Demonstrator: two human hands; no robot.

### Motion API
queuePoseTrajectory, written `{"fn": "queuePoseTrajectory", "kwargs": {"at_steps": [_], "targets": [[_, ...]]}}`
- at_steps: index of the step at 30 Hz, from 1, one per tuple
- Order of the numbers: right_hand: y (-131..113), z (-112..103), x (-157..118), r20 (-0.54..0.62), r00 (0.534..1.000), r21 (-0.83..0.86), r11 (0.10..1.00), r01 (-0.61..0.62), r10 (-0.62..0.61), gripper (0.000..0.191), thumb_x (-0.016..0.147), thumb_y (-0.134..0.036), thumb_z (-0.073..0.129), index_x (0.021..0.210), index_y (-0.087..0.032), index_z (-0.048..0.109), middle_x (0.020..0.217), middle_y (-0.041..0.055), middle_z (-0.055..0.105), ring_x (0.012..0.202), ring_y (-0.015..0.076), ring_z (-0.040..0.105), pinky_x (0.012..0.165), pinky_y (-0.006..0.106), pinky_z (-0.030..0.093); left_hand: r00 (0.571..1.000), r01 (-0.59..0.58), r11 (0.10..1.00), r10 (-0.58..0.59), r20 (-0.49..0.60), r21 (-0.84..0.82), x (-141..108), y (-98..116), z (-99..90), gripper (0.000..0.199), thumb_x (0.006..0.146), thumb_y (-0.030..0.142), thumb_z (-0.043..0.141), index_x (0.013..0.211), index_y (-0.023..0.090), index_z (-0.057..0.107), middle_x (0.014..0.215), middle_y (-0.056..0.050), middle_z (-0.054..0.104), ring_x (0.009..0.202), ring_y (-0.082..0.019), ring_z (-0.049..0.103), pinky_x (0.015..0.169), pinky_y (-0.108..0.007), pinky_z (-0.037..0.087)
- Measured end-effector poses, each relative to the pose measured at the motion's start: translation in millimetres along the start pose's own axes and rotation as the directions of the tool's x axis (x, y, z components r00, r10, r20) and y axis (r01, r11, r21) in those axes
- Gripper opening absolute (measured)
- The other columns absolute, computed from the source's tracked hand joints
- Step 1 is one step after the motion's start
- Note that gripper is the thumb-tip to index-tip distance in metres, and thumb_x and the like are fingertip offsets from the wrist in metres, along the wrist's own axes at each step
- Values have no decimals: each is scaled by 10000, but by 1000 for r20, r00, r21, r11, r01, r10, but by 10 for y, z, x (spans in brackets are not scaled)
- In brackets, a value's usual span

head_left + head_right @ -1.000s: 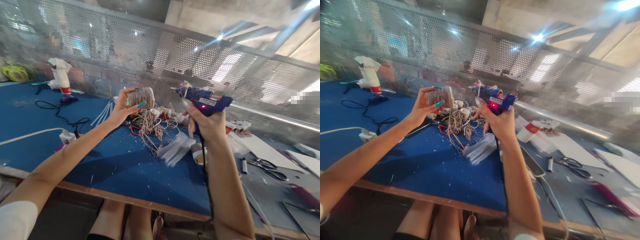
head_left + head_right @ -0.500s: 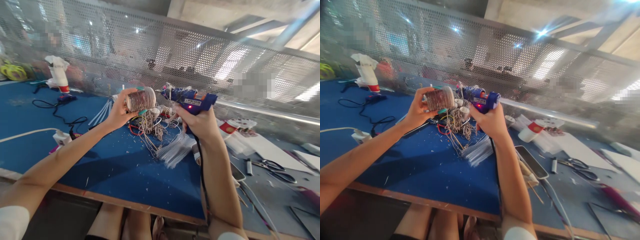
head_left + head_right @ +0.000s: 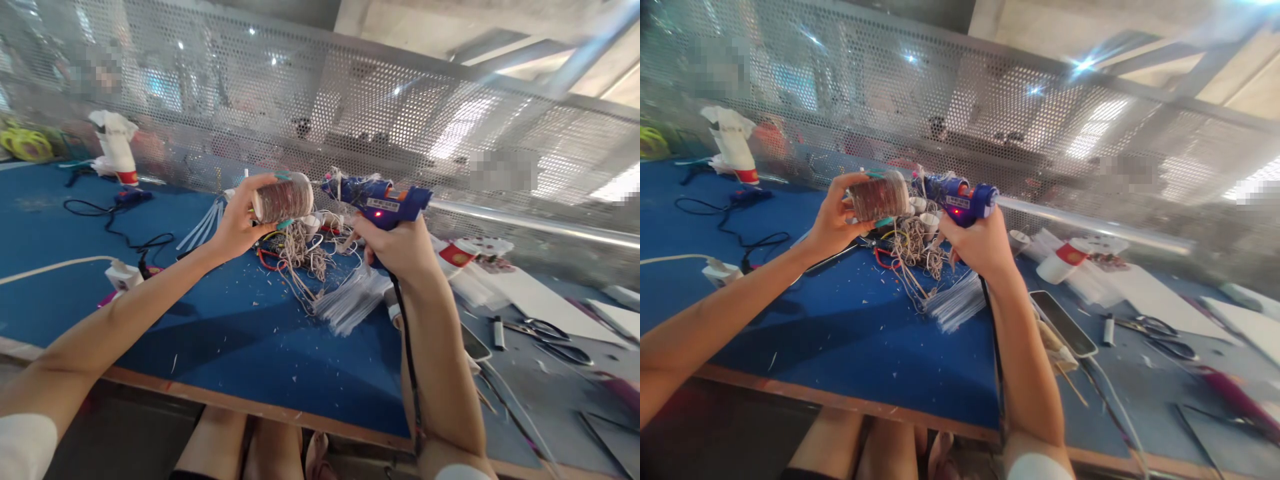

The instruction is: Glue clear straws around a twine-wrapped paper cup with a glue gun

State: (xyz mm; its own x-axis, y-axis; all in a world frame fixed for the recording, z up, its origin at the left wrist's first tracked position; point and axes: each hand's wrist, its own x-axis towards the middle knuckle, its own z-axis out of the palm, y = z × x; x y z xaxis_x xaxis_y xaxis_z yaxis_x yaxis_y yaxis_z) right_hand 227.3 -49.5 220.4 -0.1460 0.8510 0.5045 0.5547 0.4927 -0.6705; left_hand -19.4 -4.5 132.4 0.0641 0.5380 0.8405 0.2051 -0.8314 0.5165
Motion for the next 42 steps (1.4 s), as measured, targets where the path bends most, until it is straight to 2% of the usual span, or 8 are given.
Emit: {"fn": "queuePoseTrajectory", "kwargs": {"at_steps": [5, 13, 22, 28, 33, 42], "targets": [[15, 0, 12, 14, 1000, 4, 1000, 4, -4, 62, 765, -208, 633, 729, -214, 584, 490, -40, 530, 371, 113, 485, 375, 252, 443, 1000, 6, 1000, -6, -8, -8, -3, 21, 4, 681, 732, 473, 838, 1300, 330, 492, 1454, -68, 477, 1364, -305, 493, 905, -362, 609], [-65, -18, -75, -28, 1000, -2, 1000, 9, -9, 91, 791, -245, 614, 710, -224, 580, 457, -50, 480, 374, 117, 488, 392, 264, 476, 1000, -8, 1000, 7, -23, -23, 13, 24, 8, 669, 707, 480, 853, 1271, 327, 528, 1418, -68, 499, 1356, -315, 501, 843, -340, 630], [55, -29, 2, 35, 999, -5, 1000, 12, -12, 93, 773, -228, 641, 711, -225, 572, 464, -53, 486, 361, 94, 469, 364, 232, 428, 1000, -15, 1000, 15, -15, -18, 14, 21, 12, 675, 732, 510, 831, 1304, 328, 522, 1412, -79, 517, 1322, -301, 536, 845, -326, 632], [-48, -64, -42, 67, 997, 66, 997, 38, -43, 232, 724, -180, 647, 602, -231, 456, 429, -62, 458, 318, 78, 413, 307, 221, 365, 1000, -29, 999, 29, 5, 29, 3, -44, 8, 702, 765, 565, 781, 1341, 323, 460, 1411, -79, 507, 1190, -238, 625, 828, -298, 626], [-140, -101, -79, 105, 994, 74, 997, 11, -19, 257, 720, -141, 649, 596, -230, 442, 464, -53, 471, 336, 81, 427, 323, 235, 380, 1000, -12, 1000, 12, 4, -6, 13, -75, 10, 708, 755, 554, 795, 1330, 314, 458, 1396, -74, 521, 1113, -210, 655, 830, -293, 621], [-109, -132, -67, 205, 979, 44, 999, -1, -8, 255, 735, -90, 642, 618, -224, 459, 466, -44, 474, 355, 96, 440, 319, 241, 378, 998, 55, 992, -59, -31, -113, 32, -97, 37, 734, 688, 519, 856, 1299, 302, 511, 1334, -52, 553, 1052, -195, 666, 805, -295, 620]]}}
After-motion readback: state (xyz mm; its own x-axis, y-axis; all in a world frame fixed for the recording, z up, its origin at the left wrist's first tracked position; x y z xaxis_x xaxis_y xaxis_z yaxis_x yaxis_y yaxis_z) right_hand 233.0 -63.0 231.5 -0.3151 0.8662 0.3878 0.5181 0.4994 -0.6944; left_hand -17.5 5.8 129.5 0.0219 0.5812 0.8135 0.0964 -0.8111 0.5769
